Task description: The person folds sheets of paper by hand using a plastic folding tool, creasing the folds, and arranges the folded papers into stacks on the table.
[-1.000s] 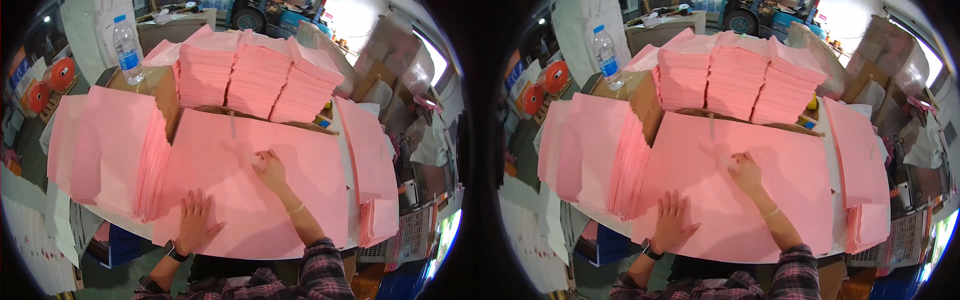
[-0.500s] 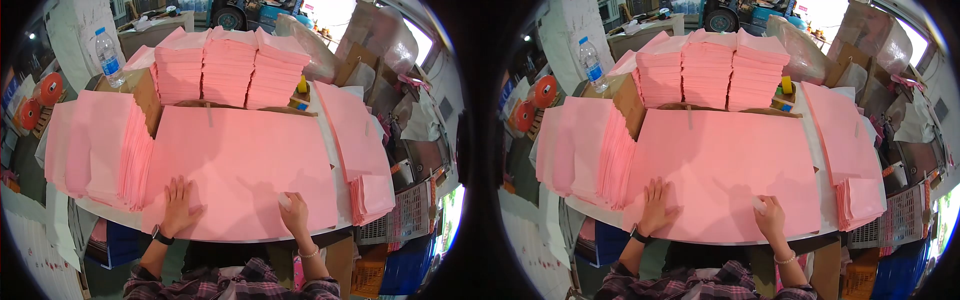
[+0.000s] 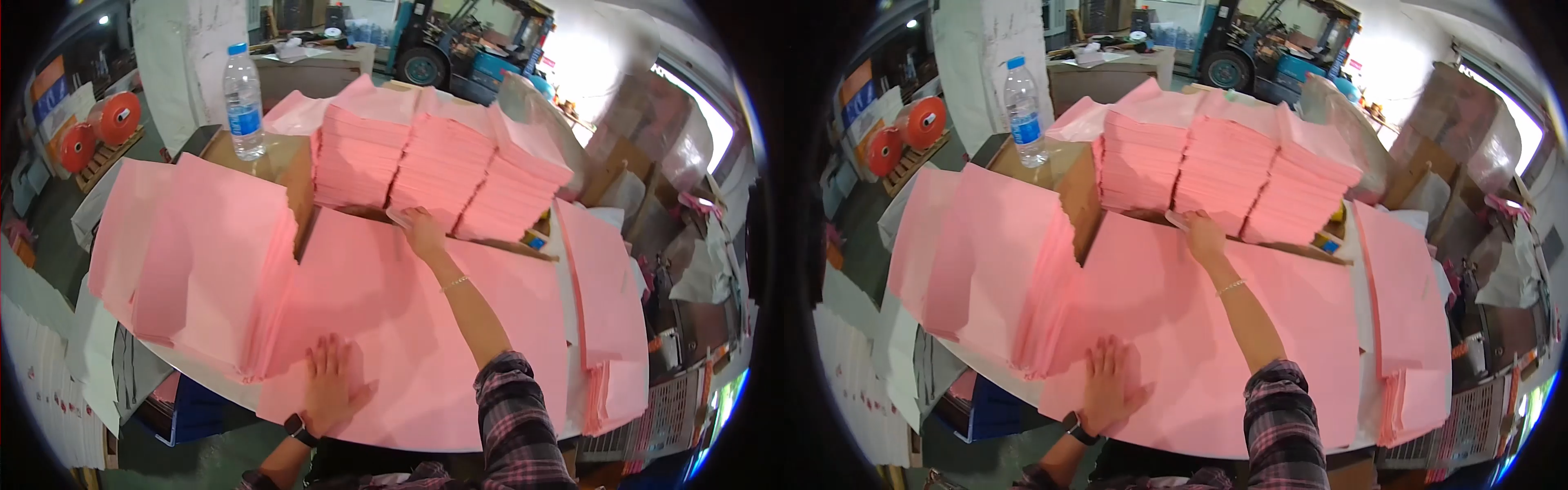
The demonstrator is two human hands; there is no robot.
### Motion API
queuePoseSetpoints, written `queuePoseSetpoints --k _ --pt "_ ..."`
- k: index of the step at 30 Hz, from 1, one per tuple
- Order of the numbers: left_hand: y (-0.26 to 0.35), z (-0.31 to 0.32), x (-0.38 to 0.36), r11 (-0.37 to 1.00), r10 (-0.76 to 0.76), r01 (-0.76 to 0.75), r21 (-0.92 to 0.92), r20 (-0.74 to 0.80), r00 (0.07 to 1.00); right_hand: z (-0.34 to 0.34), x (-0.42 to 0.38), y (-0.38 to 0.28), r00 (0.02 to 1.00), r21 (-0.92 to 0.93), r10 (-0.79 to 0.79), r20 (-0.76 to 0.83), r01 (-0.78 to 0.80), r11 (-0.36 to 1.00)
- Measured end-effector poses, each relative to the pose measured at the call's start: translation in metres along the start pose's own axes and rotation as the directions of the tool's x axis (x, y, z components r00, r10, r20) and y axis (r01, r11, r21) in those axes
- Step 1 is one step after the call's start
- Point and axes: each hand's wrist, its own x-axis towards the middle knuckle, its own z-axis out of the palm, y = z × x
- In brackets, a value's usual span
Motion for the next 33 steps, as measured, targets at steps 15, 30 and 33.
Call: queuePoseSetpoints --k 15,30,33 --pt "-0.003 -0.004 0.003 0.997 -0.032 0.033 -0.068 0.015 0.999 -0.009 0.038 -0.001 0.918 -0.057 0.123 -0.376 -0.156 0.986" --pt "-0.003 -0.001 0.0 0.996 -0.031 0.029 -0.084 -0.019 0.999 0.018 0.027 0.002 0.903 0.147 0.336 -0.269 -0.306 0.941" --pt "-0.004 0.0 0.0 0.997 -0.03 0.028 -0.076 -0.025 0.999 0.028 0.033 0.014 0.932 0.245 0.337 -0.137 -0.298 0.923"
